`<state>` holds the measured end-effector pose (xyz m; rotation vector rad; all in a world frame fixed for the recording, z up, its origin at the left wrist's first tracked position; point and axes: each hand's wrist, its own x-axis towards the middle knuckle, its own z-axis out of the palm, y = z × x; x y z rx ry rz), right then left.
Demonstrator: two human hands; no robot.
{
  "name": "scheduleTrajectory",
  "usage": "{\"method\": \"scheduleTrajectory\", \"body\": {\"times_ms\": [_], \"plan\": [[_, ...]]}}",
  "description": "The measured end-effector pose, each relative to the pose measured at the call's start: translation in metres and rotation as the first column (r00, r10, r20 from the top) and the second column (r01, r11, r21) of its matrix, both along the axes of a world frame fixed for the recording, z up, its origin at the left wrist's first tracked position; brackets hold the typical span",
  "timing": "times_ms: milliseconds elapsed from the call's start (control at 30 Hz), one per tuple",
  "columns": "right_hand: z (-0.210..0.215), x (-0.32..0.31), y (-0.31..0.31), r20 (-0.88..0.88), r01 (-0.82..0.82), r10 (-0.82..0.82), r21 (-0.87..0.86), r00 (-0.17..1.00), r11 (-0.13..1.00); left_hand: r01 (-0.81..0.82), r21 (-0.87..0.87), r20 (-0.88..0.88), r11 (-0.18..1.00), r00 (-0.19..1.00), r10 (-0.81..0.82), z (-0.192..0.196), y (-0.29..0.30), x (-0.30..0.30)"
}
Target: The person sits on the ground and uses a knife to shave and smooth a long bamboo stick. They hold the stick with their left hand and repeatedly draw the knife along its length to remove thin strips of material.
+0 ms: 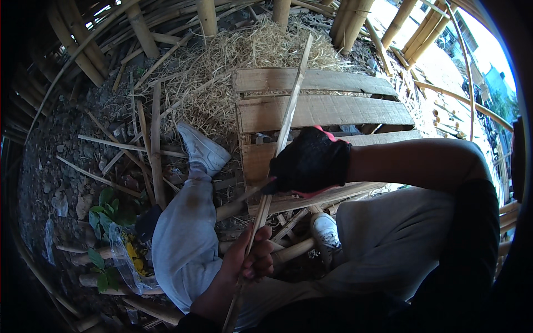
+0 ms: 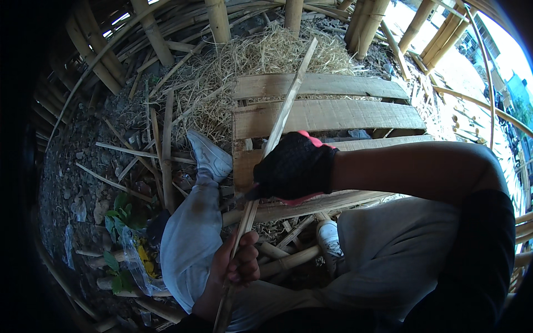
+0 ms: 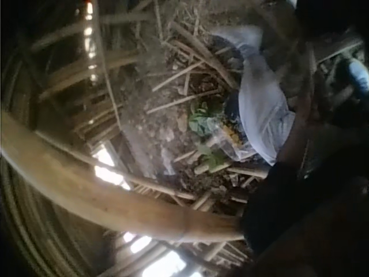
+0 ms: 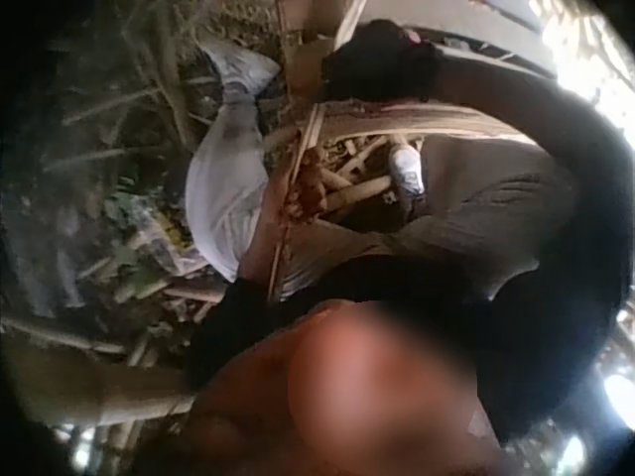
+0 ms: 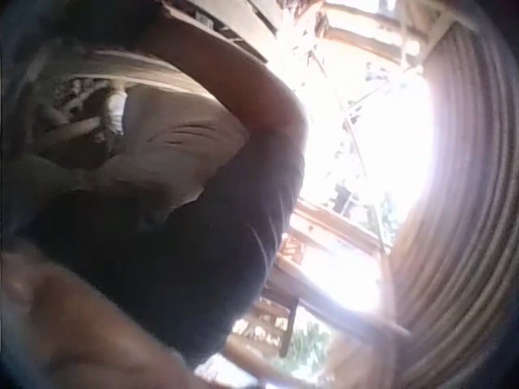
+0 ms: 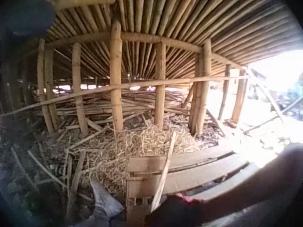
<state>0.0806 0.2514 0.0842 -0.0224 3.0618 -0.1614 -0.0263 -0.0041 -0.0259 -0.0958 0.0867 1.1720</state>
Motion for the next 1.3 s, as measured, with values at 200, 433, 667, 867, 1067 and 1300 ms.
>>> {"method": "scheduleTrajectory", "body": {"times_ms": [200, 433, 667, 867, 1067, 1300], "plan": [[0.003, 0.006, -0.018, 0.063, 0.021, -0.021, -0.004, 0.998, 1.0, -0.003, -0.058, -0.128, 0.998, 0.992, -0.004, 0.007, -0.004, 0.001], [0.016, 0.002, 0.006, 0.212, 0.183, -0.208, 0.135, 0.955, 0.974, -0.016, -0.106, -0.211, 0.994, 0.977, -0.007, 0.009, -0.006, 0.001], [0.005, 0.003, 0.044, 0.151, 0.299, -0.353, 0.294, 0.923, 0.908, -0.018, -0.131, -0.147, 0.991, 0.989, -0.001, 0.016, -0.004, 0.002], [0.006, 0.008, 0.033, 0.13, 0.128, -0.152, 0.171, 0.98, 0.977, 0.004, -0.111, -0.215, 0.994, 0.976, -0.028, 0.016, -0.003, -0.001], [-0.004, 0.0, 0.08, 0.089, 0.246, -0.292, 0.34, 0.952, 0.908, -0.003, -0.138, -0.221, 0.99, 0.975, -0.028, 0.021, -0.003, -0.002], [0.004, 0.003, 0.069, 0.197, 0.192, -0.255, 0.289, 0.947, 0.938, -0.036, -0.148, -0.098, 0.988, 0.995, 0.021, 0.017, -0.005, 0.003]]}}
